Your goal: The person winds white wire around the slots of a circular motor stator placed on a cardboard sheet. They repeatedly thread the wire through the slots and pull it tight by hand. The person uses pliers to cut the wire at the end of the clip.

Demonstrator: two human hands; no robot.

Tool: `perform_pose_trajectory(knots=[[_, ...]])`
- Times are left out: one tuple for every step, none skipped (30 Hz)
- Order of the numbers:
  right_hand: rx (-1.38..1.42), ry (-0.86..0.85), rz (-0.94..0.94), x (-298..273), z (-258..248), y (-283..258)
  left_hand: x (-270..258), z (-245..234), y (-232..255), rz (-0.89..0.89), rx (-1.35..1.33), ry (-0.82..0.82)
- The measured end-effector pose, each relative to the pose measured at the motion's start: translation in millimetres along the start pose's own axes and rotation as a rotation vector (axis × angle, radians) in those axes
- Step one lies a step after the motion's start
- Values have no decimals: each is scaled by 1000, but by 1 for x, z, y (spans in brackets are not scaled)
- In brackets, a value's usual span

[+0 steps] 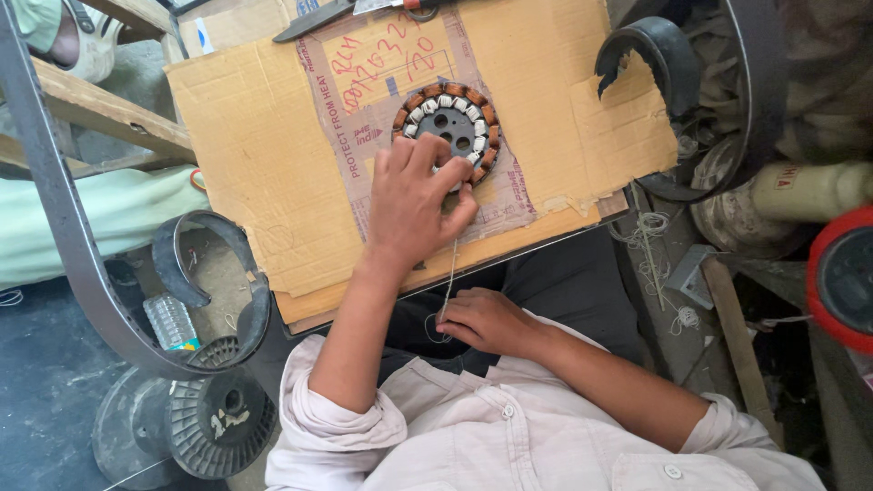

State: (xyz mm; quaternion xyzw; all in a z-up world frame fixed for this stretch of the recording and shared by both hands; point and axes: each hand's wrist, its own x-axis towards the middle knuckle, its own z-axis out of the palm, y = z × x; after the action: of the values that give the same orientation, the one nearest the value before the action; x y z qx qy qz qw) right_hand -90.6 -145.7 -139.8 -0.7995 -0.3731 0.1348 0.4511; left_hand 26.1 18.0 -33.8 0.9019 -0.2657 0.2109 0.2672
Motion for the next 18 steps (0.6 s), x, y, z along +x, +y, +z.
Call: perform_pose_trajectory(knots=[[-5, -1, -14, -1, 1, 2, 1, -1, -1, 22, -3, -16], [-10, 1, -24, -3, 3, 5, 2, 0, -1, 18, -1, -12], [-10, 3, -29, -2, 2, 5, 2, 0, 0, 14, 0, -9], [-10, 5, -34, -2, 2, 5, 3, 1, 1, 11, 1, -6], [-10, 8, -39, -2, 2, 5, 4, 1, 0, 3, -9, -12], [-12, 0, -33, -3, 2, 5, 3, 0, -1, -9, -21, -18], [-14, -8, -26, -3, 2, 5, 2, -1, -2, -21, -33, -25], [-16, -18, -23, -2, 2, 6, 0, -2, -3, -27, -50, -19], [-13, -14, -31, -2, 2, 6, -2, -4, -5, -32, -66, -14], [-10, -10, -40, -2, 2, 6, -4, -6, -6, -37, -80, -7], [-7, -5, -50, -2, 2, 6, -6, -7, -6, -66, -121, -7], [-6, -3, -48, -2, 2, 6, -7, -8, -7, -91, -163, -5], [-5, 0, -46, -2, 3, 6, -7, -8, -7, -116, -205, -4], [-4, 3, -42, -2, 3, 5, -8, -9, -7, -110, -204, -4], [0, 4, -40, -3, 3, 6, -9, -10, -6, -104, -203, -4], [2, 5, -40, -3, 3, 6, -9, -10, -6, -99, -202, -3], [5, 6, -39, -3, 4, 6, -9, -10, -6, -91, -188, -3], [-7, -2, -33, -3, 4, 7, -8, -9, -5, -83, -174, -1]])
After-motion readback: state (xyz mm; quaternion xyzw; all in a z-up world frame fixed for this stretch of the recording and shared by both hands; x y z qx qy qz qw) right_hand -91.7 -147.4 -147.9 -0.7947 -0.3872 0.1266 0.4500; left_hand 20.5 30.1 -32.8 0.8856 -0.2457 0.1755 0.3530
